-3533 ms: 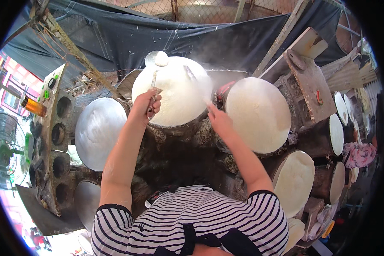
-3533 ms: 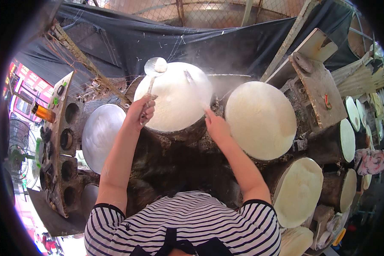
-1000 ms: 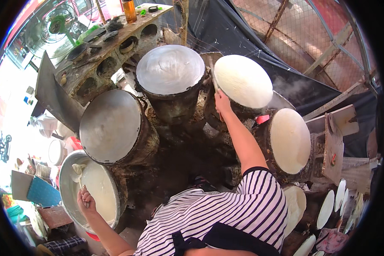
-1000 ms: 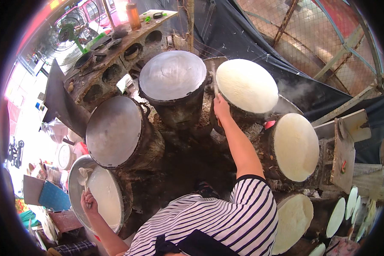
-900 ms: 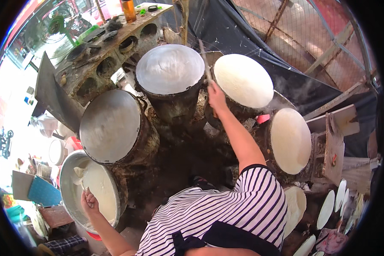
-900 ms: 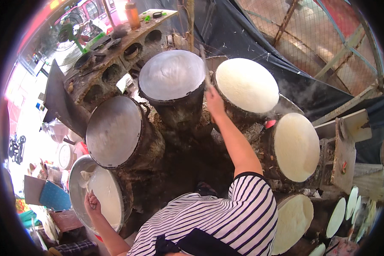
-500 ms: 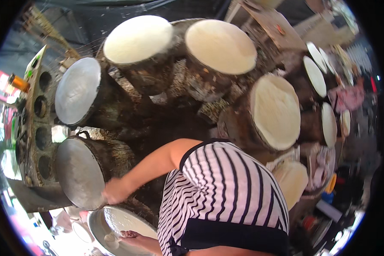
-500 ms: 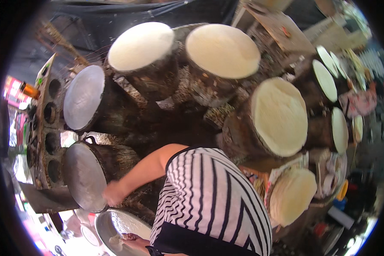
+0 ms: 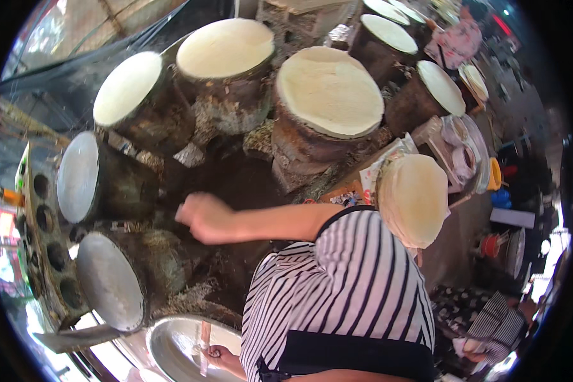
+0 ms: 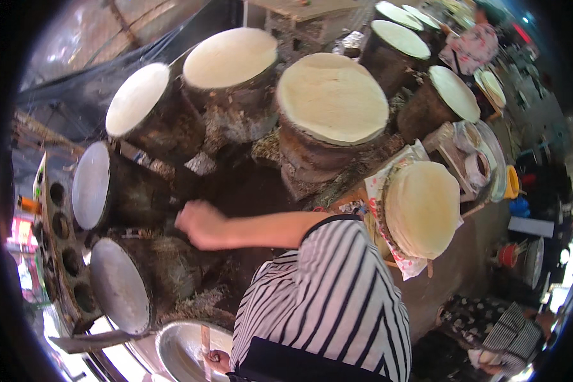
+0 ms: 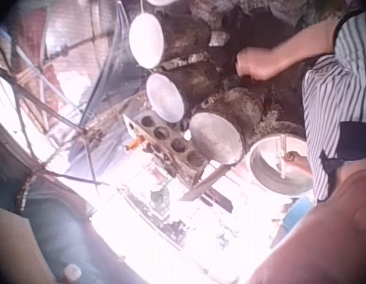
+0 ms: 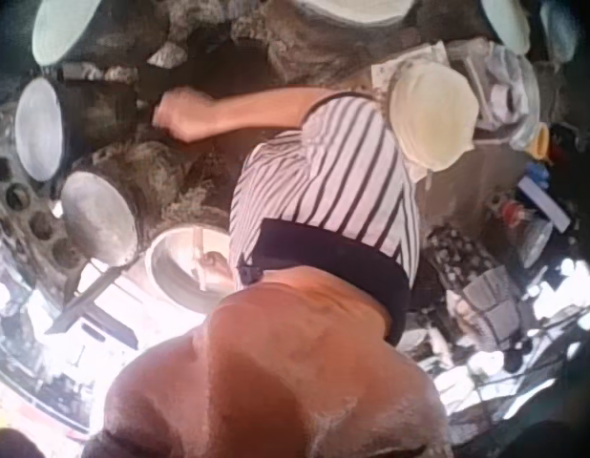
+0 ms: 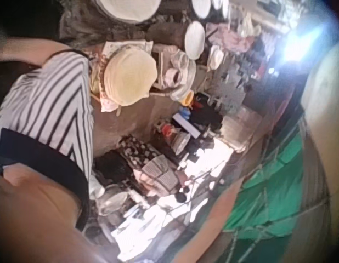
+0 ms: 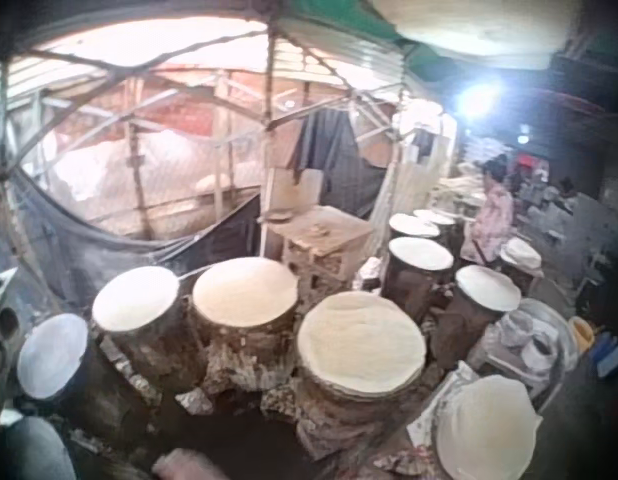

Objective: The person ladles batter onto hot cylindrical cooking surfaces and spreads it into thin crepes using a wooden tool. The person removes the cooked crepes and stacks them on a nearby surface.

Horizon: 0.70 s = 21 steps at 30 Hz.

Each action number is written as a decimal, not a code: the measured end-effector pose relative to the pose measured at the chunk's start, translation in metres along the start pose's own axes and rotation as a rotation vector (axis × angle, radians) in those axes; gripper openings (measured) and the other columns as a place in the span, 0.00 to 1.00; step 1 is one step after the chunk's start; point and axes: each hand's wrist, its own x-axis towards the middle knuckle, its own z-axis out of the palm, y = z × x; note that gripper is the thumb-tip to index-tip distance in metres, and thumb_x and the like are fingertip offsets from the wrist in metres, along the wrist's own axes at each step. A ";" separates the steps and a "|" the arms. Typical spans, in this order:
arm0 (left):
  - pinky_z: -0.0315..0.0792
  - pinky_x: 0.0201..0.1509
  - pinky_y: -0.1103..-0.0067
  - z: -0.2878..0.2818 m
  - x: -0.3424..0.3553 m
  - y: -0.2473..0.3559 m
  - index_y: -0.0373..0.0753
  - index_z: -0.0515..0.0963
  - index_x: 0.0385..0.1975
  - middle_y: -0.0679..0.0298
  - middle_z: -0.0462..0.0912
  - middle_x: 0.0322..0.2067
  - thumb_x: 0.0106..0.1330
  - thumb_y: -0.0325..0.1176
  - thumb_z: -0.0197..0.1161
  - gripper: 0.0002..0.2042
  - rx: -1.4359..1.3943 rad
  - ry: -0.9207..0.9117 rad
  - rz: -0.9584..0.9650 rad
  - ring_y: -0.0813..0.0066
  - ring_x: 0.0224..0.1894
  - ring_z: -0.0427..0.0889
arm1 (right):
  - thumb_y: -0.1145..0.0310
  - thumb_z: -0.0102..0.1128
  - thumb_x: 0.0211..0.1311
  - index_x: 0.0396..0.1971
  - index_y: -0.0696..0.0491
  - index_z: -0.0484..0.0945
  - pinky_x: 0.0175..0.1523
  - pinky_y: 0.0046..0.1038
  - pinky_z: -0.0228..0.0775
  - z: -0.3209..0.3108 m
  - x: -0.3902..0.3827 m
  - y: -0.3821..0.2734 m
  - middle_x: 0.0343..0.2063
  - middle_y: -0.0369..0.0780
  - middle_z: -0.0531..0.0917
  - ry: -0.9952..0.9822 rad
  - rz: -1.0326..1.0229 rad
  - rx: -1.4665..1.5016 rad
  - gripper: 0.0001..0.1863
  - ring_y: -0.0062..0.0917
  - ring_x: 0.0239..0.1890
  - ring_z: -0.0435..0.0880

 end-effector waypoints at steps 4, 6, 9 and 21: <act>0.66 0.28 0.87 -0.014 0.017 -0.025 0.34 0.72 0.24 0.68 0.65 0.17 0.58 0.27 0.59 0.05 0.145 -0.161 -0.052 0.80 0.21 0.66 | 0.76 0.54 0.42 0.49 0.57 0.67 0.53 0.43 0.58 -0.147 -0.059 0.124 0.46 0.50 0.67 0.311 0.397 -0.633 0.27 0.44 0.50 0.66; 0.66 0.29 0.86 0.002 0.004 -0.036 0.34 0.72 0.25 0.67 0.65 0.18 0.59 0.27 0.59 0.05 0.275 -0.185 -0.061 0.79 0.22 0.66 | 0.71 0.53 0.49 0.50 0.58 0.67 0.58 0.43 0.54 -0.175 -0.107 0.181 0.50 0.52 0.67 0.253 0.553 -0.923 0.24 0.43 0.56 0.63; 0.65 0.30 0.85 0.015 -0.016 -0.049 0.33 0.72 0.26 0.66 0.65 0.19 0.59 0.28 0.58 0.05 0.393 -0.224 -0.054 0.78 0.23 0.66 | 0.70 0.53 0.49 0.45 0.57 0.72 0.59 0.43 0.52 -0.208 -0.144 0.214 0.48 0.49 0.70 0.112 0.763 -0.889 0.20 0.40 0.56 0.63; 0.65 0.35 0.82 0.016 -0.060 -0.061 0.30 0.70 0.32 0.61 0.66 0.24 0.60 0.28 0.55 0.07 0.740 -0.381 0.025 0.73 0.27 0.66 | 0.57 0.49 0.58 0.27 0.53 0.80 0.37 0.42 0.72 -0.421 -0.162 0.177 0.24 0.47 0.81 0.727 0.899 -0.639 0.15 0.41 0.28 0.81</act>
